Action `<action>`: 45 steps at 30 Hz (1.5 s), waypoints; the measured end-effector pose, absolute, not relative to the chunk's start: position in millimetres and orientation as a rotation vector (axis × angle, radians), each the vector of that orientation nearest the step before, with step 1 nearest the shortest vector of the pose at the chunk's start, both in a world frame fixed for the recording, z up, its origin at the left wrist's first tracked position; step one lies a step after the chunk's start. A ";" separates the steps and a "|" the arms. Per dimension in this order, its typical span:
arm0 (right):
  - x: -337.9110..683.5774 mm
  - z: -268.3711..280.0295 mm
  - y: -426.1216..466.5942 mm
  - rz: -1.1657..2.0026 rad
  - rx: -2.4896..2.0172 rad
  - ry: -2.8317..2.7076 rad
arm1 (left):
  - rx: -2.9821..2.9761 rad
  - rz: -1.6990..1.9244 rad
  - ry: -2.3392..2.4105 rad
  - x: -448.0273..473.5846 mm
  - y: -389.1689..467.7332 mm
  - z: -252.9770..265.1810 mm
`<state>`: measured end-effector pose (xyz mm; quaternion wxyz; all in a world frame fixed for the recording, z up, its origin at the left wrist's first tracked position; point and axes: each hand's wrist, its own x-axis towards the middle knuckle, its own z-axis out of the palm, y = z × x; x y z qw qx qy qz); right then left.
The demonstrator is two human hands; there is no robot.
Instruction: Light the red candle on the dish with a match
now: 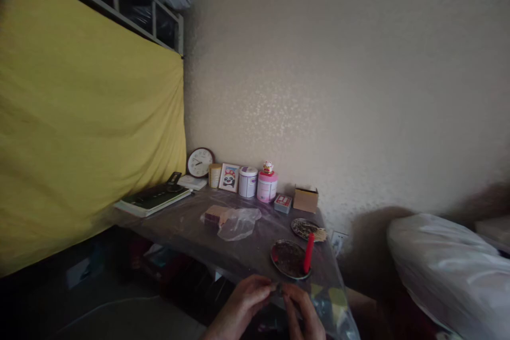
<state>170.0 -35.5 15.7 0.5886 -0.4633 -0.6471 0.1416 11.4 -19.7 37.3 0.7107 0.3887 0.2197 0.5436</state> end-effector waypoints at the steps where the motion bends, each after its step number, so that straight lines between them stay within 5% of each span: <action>1: 170.8 16.4 -36.4 0.299 -1.097 -1.528 | 0.880 1.196 0.489 11.1 -20.2 37.3; 35: 151.3 43.8 -54.9 -0.217 -1.042 -1.473 | 0.744 1.183 0.474 12.6 -4.9 29.1; 45: 182.2 -3.3 -17.5 -0.224 -1.315 -1.445 | 0.793 1.175 0.465 7.5 -16.4 40.4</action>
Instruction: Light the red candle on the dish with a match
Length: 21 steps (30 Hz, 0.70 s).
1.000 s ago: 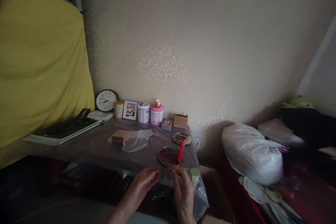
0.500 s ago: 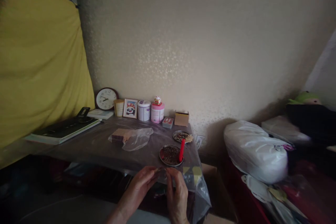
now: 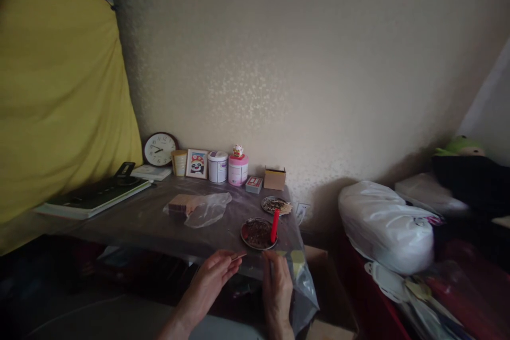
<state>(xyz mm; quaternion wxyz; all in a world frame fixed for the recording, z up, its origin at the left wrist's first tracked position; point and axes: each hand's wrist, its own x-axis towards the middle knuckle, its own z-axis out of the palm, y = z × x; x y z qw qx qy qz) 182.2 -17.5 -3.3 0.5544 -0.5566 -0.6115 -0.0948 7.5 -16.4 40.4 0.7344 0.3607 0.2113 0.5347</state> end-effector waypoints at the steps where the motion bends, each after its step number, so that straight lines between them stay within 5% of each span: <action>1: 184.3 -1.8 -18.1 -0.184 -1.319 -1.413 | 0.795 1.175 0.473 7.2 -16.5 40.2; 9: 168.2 16.5 -32.3 -0.002 -1.217 -1.297 | 0.784 1.186 0.492 8.9 -10.9 32.4; 21: 148.8 31.3 -47.2 -0.210 -1.097 -1.429 | 0.777 1.199 0.435 12.2 -8.3 29.8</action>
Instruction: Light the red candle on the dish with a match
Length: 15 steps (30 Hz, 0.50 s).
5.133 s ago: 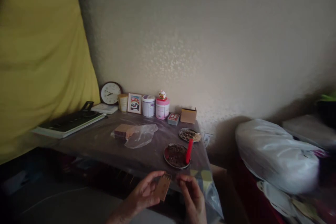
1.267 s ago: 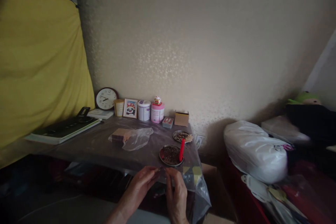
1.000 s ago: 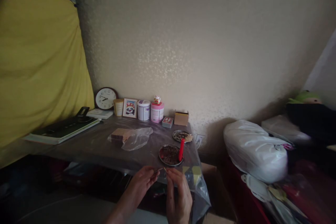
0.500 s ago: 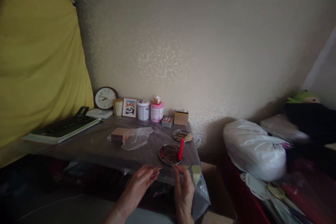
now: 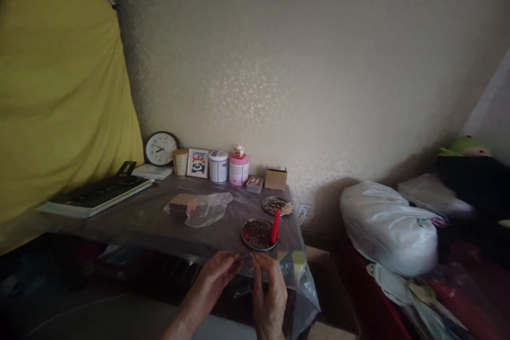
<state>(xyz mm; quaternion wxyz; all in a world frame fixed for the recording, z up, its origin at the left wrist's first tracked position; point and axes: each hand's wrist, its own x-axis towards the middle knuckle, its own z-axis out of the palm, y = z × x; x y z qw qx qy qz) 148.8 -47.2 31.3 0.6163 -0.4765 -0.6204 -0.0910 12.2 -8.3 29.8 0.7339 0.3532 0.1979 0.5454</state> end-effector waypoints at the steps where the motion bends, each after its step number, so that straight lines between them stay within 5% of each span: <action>1: 148.6 31.2 -48.3 -0.215 -1.078 -1.440 | 0.766 1.200 0.452 12.5 -7.9 30.0; 9: 167.3 0.7 -18.9 -0.234 -1.248 -1.424 | 0.730 1.197 0.447 8.2 -16.0 43.4; 15: 179.7 2.1 -21.2 0.095 -1.305 -1.154 | 0.719 1.212 0.459 5.9 -15.2 40.7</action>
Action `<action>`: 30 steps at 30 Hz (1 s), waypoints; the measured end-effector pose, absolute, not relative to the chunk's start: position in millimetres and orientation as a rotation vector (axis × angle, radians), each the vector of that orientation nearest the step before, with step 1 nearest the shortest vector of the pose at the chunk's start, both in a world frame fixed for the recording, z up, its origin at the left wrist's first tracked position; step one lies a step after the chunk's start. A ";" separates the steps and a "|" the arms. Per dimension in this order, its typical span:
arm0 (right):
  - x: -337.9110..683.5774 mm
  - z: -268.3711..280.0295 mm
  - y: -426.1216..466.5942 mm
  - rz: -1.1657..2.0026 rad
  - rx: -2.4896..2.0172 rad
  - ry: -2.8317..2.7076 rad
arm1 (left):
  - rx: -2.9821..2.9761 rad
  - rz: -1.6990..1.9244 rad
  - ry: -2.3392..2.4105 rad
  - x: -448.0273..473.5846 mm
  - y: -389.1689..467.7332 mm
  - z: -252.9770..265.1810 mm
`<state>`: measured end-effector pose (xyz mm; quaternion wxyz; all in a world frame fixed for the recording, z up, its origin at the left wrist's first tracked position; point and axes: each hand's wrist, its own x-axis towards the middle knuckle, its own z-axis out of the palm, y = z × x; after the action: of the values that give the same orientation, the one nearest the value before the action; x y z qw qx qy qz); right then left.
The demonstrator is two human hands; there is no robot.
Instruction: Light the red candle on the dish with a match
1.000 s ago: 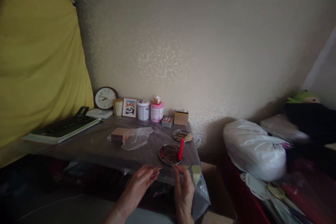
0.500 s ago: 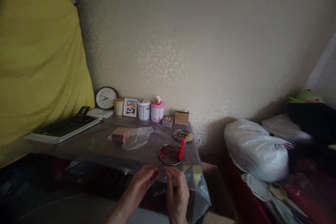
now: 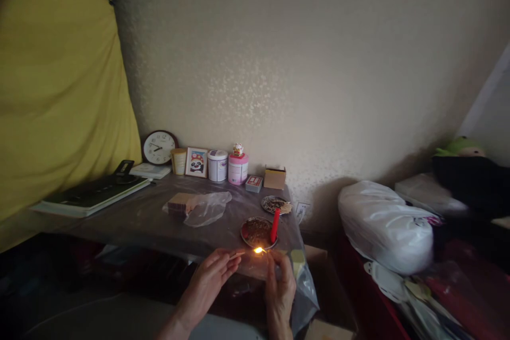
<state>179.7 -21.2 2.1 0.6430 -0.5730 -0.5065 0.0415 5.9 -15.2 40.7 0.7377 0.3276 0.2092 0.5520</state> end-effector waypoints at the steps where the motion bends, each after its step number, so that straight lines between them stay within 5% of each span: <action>1: 180.0 2.0 -21.7 0.123 -1.307 -1.112 | 0.718 1.221 0.464 5.4 -14.6 40.2; 18: 172.7 42.8 -49.4 0.324 -1.343 -0.880 | 0.714 1.286 0.526 -7.4 -2.2 35.9; 30: 190.2 23.2 -35.7 0.541 -1.096 -0.697 | 0.725 1.274 0.570 -6.3 5.3 28.8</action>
<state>190.2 -35.7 23.2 0.7626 -0.5039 -0.3205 0.2487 -6.3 5.3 28.8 0.7064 0.3261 0.2566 0.5734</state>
